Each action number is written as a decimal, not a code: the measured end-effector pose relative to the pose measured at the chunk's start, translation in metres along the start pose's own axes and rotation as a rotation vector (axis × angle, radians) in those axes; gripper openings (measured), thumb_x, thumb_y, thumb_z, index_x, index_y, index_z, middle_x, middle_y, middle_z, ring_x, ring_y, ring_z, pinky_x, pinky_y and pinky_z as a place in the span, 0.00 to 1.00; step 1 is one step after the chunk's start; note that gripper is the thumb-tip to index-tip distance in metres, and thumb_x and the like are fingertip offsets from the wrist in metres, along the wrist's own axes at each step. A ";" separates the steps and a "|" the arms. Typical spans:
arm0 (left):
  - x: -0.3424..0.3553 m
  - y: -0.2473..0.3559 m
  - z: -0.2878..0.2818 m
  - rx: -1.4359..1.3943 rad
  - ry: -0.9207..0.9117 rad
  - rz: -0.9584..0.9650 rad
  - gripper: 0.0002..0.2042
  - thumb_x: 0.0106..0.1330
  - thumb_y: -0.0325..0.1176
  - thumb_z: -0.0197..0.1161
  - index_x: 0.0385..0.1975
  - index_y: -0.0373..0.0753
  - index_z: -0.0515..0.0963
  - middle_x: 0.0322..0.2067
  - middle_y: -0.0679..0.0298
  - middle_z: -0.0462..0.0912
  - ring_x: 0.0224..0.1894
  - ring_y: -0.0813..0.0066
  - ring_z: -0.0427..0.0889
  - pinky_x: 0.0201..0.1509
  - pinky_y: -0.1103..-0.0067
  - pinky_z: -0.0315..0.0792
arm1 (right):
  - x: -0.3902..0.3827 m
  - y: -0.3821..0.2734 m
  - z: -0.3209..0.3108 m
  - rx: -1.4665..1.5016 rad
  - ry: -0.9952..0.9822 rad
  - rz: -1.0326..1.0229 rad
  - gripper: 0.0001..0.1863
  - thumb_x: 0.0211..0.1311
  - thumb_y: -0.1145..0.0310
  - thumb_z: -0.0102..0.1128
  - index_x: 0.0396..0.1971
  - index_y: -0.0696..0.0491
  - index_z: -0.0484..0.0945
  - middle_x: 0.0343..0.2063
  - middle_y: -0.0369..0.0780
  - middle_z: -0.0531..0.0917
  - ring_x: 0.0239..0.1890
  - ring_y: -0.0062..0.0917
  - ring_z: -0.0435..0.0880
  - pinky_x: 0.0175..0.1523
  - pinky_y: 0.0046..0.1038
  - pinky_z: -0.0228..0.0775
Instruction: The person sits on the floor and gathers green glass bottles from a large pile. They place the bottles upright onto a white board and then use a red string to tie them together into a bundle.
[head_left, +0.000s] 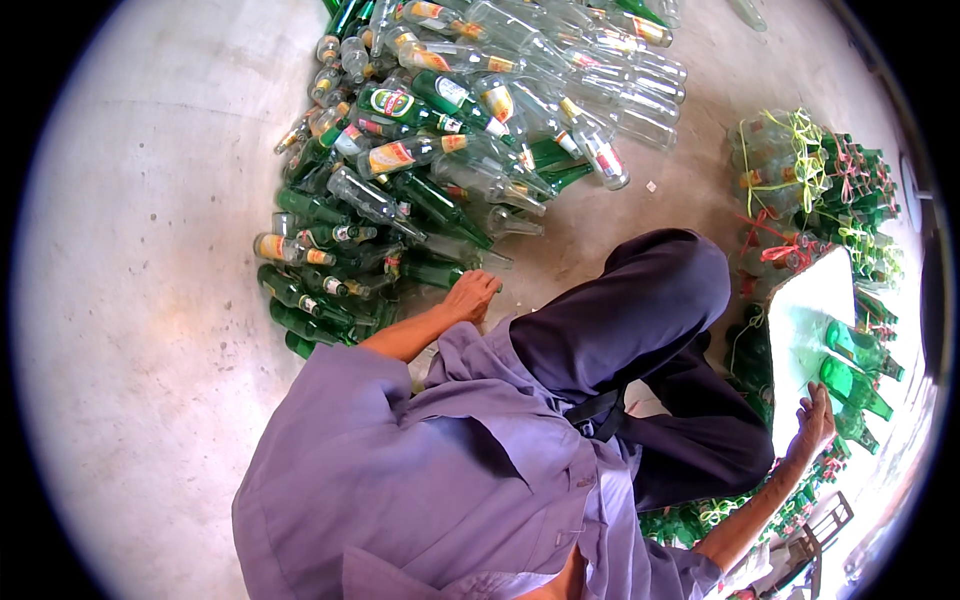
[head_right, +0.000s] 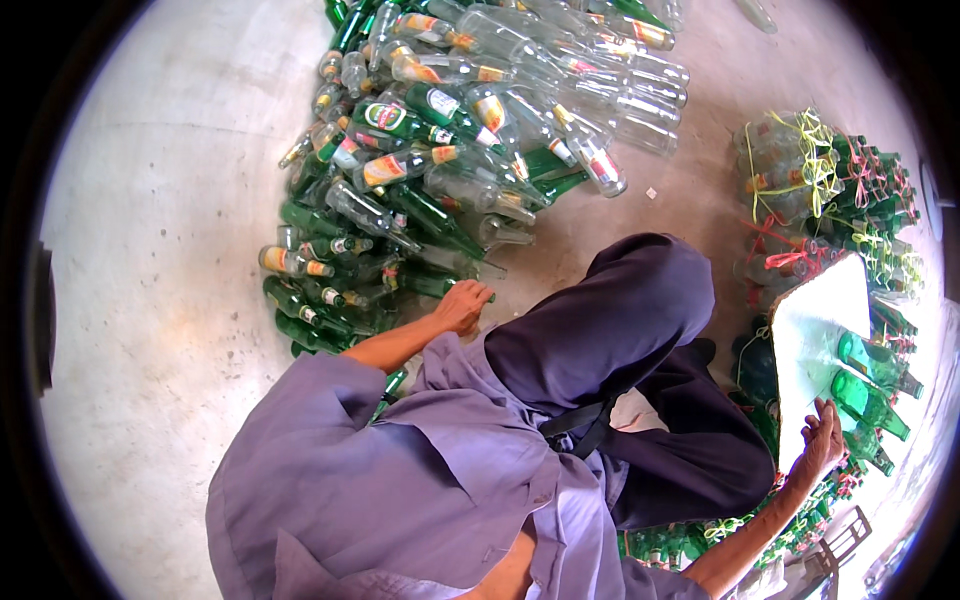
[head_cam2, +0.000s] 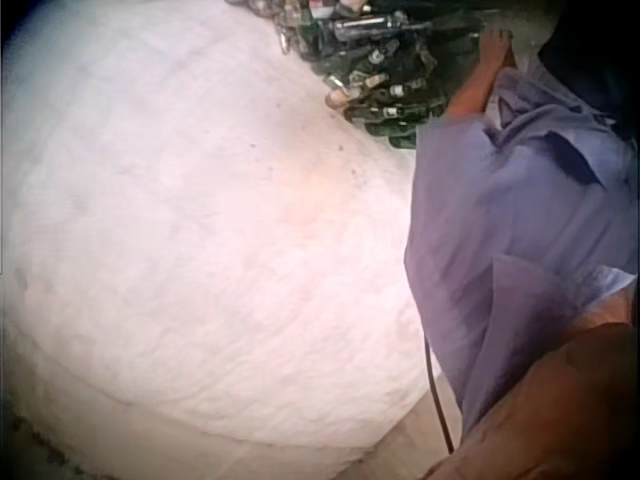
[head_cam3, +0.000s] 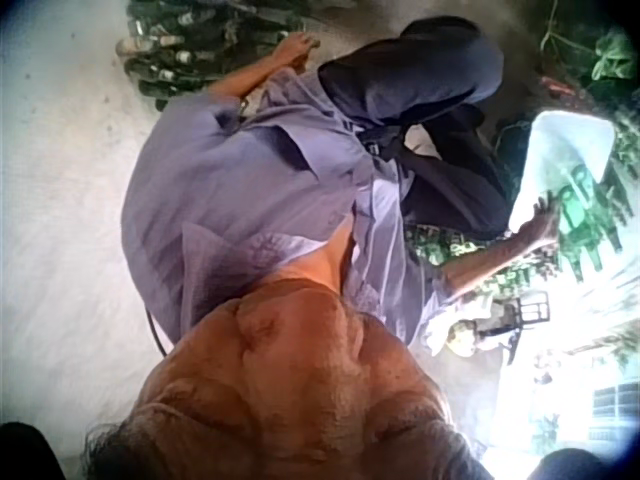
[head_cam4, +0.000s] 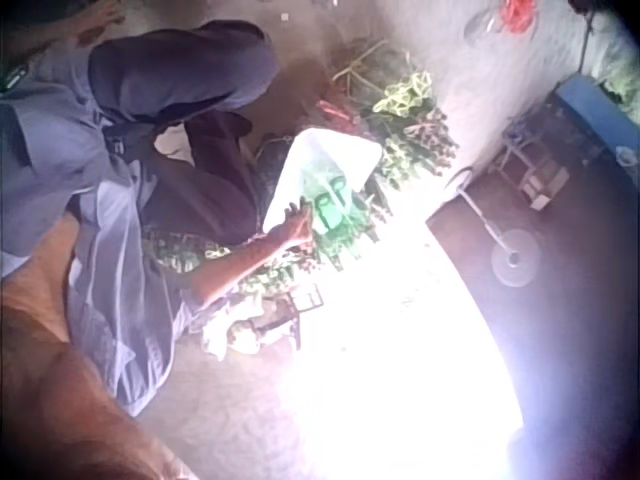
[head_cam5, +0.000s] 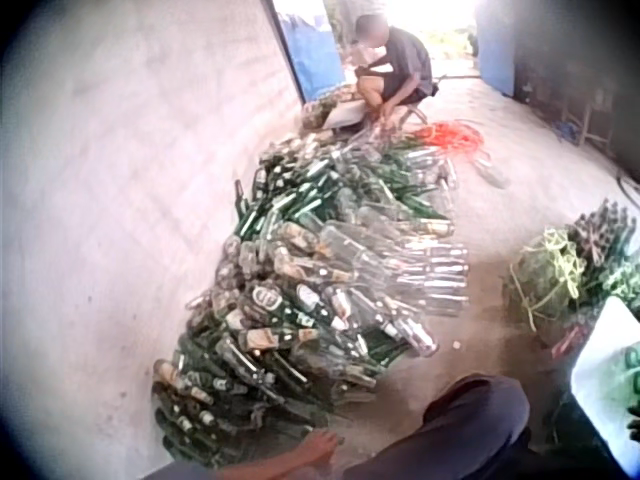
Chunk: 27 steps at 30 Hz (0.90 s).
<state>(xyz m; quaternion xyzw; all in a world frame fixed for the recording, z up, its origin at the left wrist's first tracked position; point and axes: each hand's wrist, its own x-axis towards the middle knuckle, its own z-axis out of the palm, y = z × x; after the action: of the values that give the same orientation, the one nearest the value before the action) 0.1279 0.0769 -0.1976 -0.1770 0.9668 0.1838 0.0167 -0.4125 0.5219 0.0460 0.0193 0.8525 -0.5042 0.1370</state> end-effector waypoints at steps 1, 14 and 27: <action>0.000 -0.004 0.003 0.020 -0.037 0.012 0.16 0.52 0.27 0.59 0.44 0.40 0.75 0.38 0.57 0.80 0.45 0.58 0.77 0.45 0.66 0.67 | -0.004 -0.005 0.008 -0.041 -0.032 -0.022 0.26 0.68 0.57 0.61 0.56 0.63 0.76 0.47 0.43 0.85 0.31 0.13 0.76 0.31 0.12 0.66; 0.002 -0.025 0.002 0.032 -0.276 0.027 0.06 0.56 0.30 0.56 0.33 0.40 0.73 0.31 0.56 0.78 0.39 0.54 0.77 0.41 0.63 0.66 | -0.014 -0.010 0.035 -0.154 -0.290 0.019 0.22 0.69 0.60 0.60 0.53 0.62 0.78 0.42 0.44 0.86 0.30 0.16 0.82 0.30 0.16 0.72; 0.023 0.019 -0.042 -0.074 -0.215 0.054 0.06 0.58 0.31 0.55 0.32 0.37 0.72 0.29 0.53 0.78 0.37 0.51 0.78 0.39 0.60 0.67 | -0.022 -0.013 0.033 -0.129 -0.294 -0.026 0.23 0.70 0.60 0.60 0.54 0.64 0.76 0.43 0.45 0.85 0.32 0.18 0.83 0.32 0.17 0.74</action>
<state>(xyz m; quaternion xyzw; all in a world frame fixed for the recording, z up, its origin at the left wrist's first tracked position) 0.1011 0.0706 -0.1541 -0.1307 0.9563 0.2379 0.1087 -0.3868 0.4893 0.0478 -0.0746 0.8540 -0.4473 0.2549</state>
